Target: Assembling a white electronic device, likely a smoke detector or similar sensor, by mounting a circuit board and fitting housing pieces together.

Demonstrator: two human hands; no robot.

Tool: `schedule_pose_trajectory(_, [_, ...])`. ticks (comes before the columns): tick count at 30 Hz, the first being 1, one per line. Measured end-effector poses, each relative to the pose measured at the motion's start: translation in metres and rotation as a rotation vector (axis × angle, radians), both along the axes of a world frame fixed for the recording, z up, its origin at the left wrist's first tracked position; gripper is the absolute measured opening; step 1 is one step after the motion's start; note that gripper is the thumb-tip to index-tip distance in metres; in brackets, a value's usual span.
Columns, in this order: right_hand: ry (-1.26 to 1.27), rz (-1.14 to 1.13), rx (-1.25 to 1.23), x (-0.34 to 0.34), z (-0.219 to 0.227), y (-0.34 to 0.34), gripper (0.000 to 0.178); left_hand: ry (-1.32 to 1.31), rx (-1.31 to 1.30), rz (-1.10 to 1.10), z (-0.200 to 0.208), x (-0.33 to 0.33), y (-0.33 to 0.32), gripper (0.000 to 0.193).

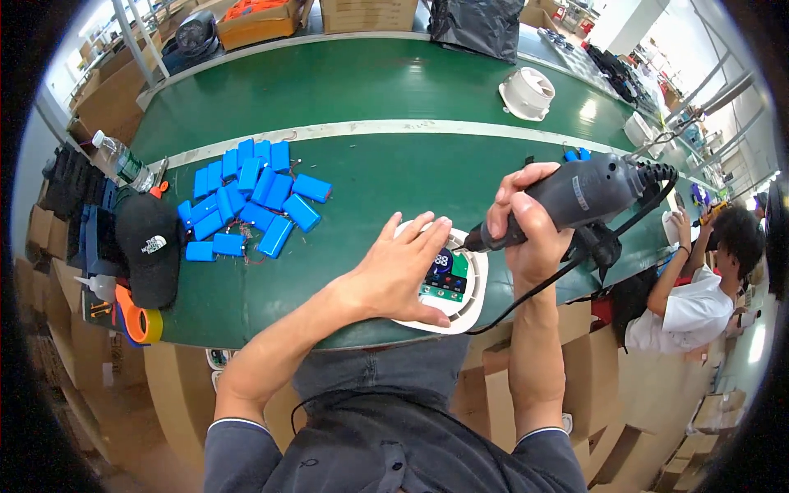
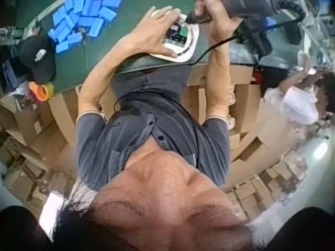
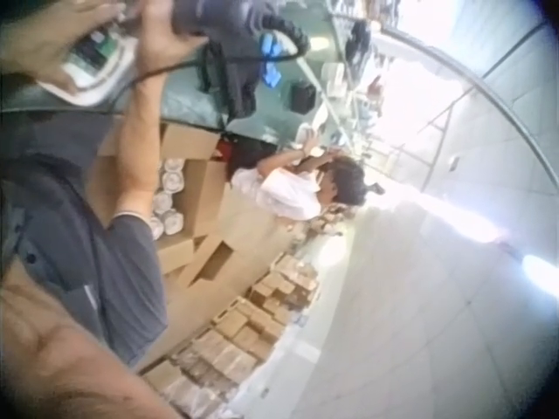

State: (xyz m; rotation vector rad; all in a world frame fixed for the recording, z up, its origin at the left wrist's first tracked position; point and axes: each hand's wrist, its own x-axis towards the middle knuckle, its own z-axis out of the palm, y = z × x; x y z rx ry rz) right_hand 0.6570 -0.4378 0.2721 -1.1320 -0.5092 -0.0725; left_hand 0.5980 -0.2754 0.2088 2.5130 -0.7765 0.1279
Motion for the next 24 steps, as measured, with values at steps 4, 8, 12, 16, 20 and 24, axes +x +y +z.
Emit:
schedule_pose_trajectory(4, [-0.004, -0.012, -0.046, 0.002, 0.0, 0.001, 0.02, 0.002, -0.012, -0.001, -0.003, 0.001, 0.001, 0.111])
schedule_pose_trajectory(8, [0.02, 0.004, -0.086, 0.007, 0.003, 0.006, 0.018, -0.001, -0.005, -0.001, -0.004, 0.002, 0.0, 0.111])
schedule_pose_trajectory(12, [0.008, -0.075, -0.173, 0.007, 0.011, 0.022, 0.006, 0.0, 0.001, -0.001, -0.002, 0.003, -0.001, 0.112])
schedule_pose_trajectory(16, [-0.013, -0.047, -0.265, 0.002, 0.014, 0.025, 0.006, -0.007, 0.0, -0.002, -0.004, 0.003, 0.001, 0.113])
schedule_pose_trajectory(20, [0.038, -0.044, -0.127, 0.004, 0.008, 0.018, 0.01, -0.023, 0.012, -0.007, -0.004, 0.001, 0.002, 0.112])
schedule_pose_trajectory(24, [0.013, -0.049, -0.083, 0.004, 0.007, 0.006, 0.018, -0.061, -0.034, 0.023, -0.004, 0.003, -0.004, 0.087])
